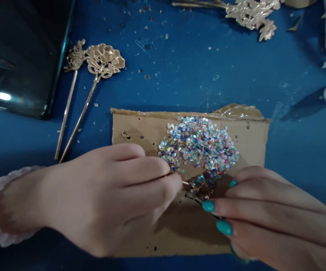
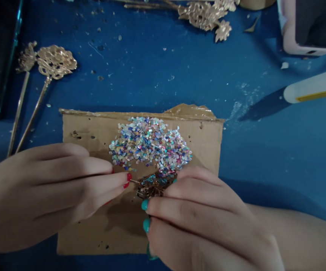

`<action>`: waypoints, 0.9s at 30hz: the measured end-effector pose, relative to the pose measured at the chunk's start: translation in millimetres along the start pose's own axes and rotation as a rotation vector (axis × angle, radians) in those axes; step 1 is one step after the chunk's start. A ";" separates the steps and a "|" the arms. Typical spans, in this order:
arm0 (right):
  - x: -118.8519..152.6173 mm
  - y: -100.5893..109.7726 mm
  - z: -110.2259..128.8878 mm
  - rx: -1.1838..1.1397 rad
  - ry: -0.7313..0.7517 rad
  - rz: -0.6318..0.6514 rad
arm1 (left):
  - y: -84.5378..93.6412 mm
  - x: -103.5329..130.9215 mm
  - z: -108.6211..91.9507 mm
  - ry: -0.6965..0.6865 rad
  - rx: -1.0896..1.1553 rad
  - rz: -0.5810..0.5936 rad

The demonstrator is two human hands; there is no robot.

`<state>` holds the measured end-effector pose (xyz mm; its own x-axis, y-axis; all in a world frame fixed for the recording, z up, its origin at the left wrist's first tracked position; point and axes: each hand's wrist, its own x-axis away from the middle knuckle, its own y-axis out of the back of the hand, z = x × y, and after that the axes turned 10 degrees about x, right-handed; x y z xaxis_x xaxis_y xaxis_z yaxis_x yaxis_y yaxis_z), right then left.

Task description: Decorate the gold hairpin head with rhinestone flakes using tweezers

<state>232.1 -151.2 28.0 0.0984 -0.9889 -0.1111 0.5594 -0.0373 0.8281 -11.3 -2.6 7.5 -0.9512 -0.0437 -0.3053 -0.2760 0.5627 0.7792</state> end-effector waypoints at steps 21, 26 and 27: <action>-14.0 16.8 -33.1 0.159 0.475 0.149 | -0.8 -4.3 -1.3 0.036 0.034 -0.061; -12.2 13.6 -24.0 0.121 0.368 0.083 | -3.3 -0.6 -1.5 0.036 0.026 -0.057; -12.1 13.7 -23.8 0.121 0.358 0.082 | -3.0 -0.7 -1.3 0.037 0.025 -0.052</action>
<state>258.2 -136.3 27.6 0.4321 -0.8772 -0.2092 0.4390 0.0019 0.8985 -9.9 -5.3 6.0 -0.9403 -0.1041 -0.3242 -0.3223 0.5791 0.7489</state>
